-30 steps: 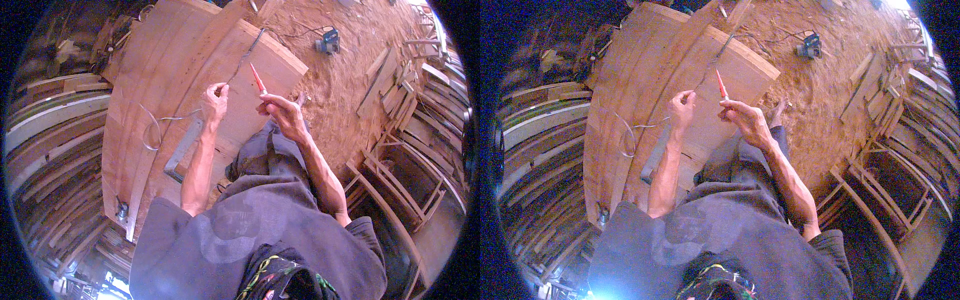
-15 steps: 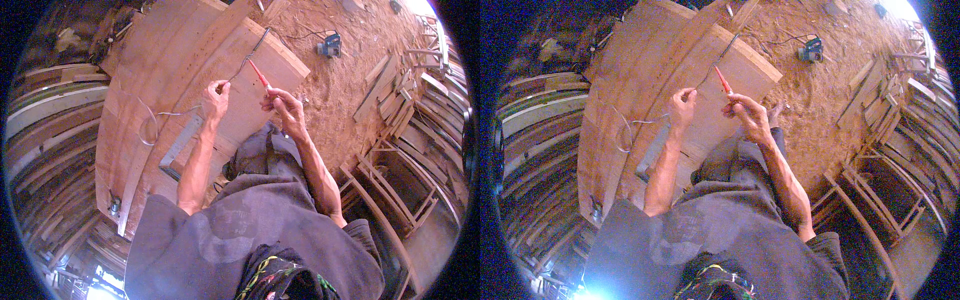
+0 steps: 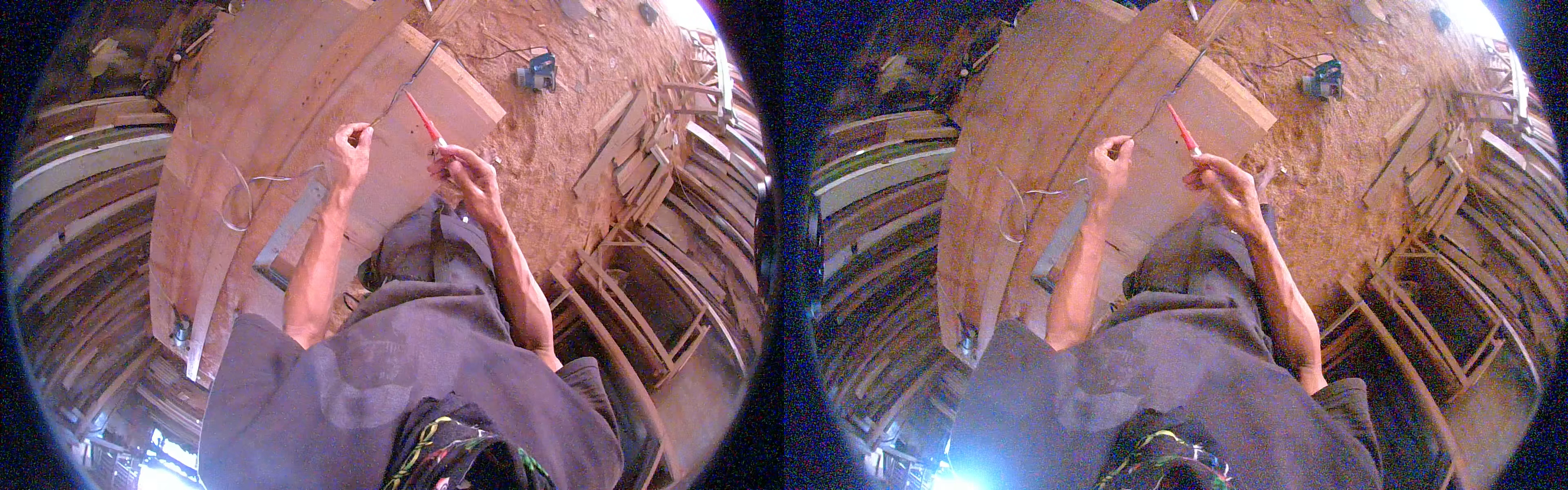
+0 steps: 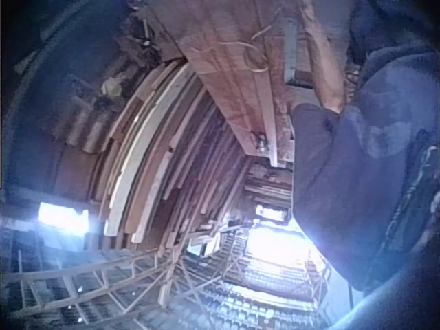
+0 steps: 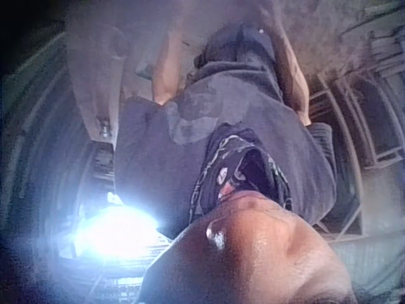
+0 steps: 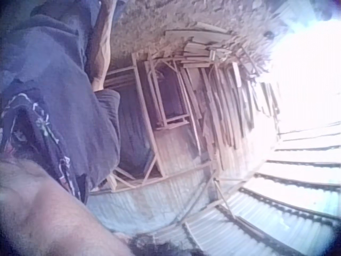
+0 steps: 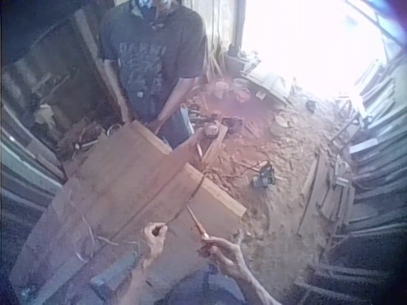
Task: The person retrieves a red voltage tester from a bucket and uses it to test an electrical wire connected to a wooden board. The person repeatedly touches the tester to the wire while another person works in the background.
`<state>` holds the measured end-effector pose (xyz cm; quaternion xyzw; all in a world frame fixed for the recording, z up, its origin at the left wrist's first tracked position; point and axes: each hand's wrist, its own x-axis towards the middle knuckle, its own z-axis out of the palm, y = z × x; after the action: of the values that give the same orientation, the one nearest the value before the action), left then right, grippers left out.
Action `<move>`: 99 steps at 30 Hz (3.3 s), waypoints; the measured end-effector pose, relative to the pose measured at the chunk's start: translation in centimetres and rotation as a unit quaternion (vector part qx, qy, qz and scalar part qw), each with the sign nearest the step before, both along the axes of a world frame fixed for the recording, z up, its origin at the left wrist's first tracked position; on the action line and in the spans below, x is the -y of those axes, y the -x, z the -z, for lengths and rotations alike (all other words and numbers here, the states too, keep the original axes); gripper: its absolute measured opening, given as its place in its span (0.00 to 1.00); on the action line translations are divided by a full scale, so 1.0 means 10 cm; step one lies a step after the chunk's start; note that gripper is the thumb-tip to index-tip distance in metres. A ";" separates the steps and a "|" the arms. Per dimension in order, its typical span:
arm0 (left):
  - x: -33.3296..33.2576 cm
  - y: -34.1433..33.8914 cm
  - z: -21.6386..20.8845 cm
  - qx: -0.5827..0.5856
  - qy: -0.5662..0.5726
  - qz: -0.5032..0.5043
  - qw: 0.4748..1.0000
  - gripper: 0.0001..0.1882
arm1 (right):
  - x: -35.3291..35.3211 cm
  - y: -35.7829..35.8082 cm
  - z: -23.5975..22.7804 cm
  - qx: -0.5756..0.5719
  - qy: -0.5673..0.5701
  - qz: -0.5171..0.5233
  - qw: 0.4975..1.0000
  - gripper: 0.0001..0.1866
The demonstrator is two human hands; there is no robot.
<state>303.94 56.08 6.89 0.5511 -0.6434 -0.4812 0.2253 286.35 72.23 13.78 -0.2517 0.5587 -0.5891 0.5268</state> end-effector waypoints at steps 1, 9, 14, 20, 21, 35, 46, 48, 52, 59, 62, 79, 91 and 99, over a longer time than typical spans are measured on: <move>0.00 0.01 -0.06 0.008 -0.005 0.001 1.000 0.09 | -0.02 0.01 0.00 -0.001 -0.007 -0.002 1.000 0.17; 0.01 0.01 -0.12 0.021 0.007 0.015 1.000 0.08 | -0.14 0.10 0.20 0.086 -0.005 0.007 0.996 0.17; 0.01 -0.04 -0.03 0.000 -0.011 0.008 1.000 0.10 | -0.17 0.12 0.39 0.248 0.042 0.081 0.964 0.16; 0.02 -0.03 -0.08 0.014 0.008 0.009 1.000 0.10 | -0.21 0.16 0.51 0.272 0.061 0.105 0.955 0.17; 0.02 -0.03 -0.10 0.015 0.008 0.011 1.000 0.10 | -0.21 0.17 0.51 0.275 0.067 0.104 0.953 0.17; 0.04 0.00 -0.10 0.024 0.001 0.004 1.000 0.09 | -0.33 0.13 0.22 0.158 -0.013 0.056 0.986 0.16; 0.04 0.03 -0.08 0.023 -0.018 0.007 1.000 0.10 | -0.29 0.13 0.11 0.135 -0.019 0.000 0.991 0.17; 0.04 0.04 -0.12 0.028 -0.012 0.011 0.999 0.10 | -0.30 0.13 0.12 0.141 -0.010 0.001 0.990 0.19; 0.04 0.04 -0.14 0.015 -0.019 0.010 1.000 0.09 | -0.30 0.12 0.14 0.152 -0.009 -0.002 0.988 0.17; 0.04 0.03 -0.13 0.020 0.024 0.031 0.999 0.11 | -0.27 0.12 0.03 0.156 -0.017 -0.018 0.987 0.19; 0.04 0.03 -0.13 0.032 0.038 0.039 0.998 0.11 | -0.25 0.13 -0.03 0.127 -0.015 -0.038 0.991 0.19; 0.03 0.05 -0.12 0.016 0.052 0.025 0.998 0.08 | -0.25 0.15 -0.14 0.023 -0.036 -0.086 0.995 0.17; 0.04 0.04 -0.11 0.030 0.022 0.042 0.998 0.11 | -0.25 0.14 -0.13 0.006 -0.023 -0.093 0.995 0.17; 0.04 0.03 -0.12 0.012 0.058 0.036 0.998 0.08 | -0.23 0.12 -0.17 0.035 -0.022 -0.086 0.995 0.15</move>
<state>303.62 55.68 8.10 0.5190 -0.6927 -0.4439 0.2316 285.16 74.55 15.48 -0.2669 0.5287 -0.5377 0.6001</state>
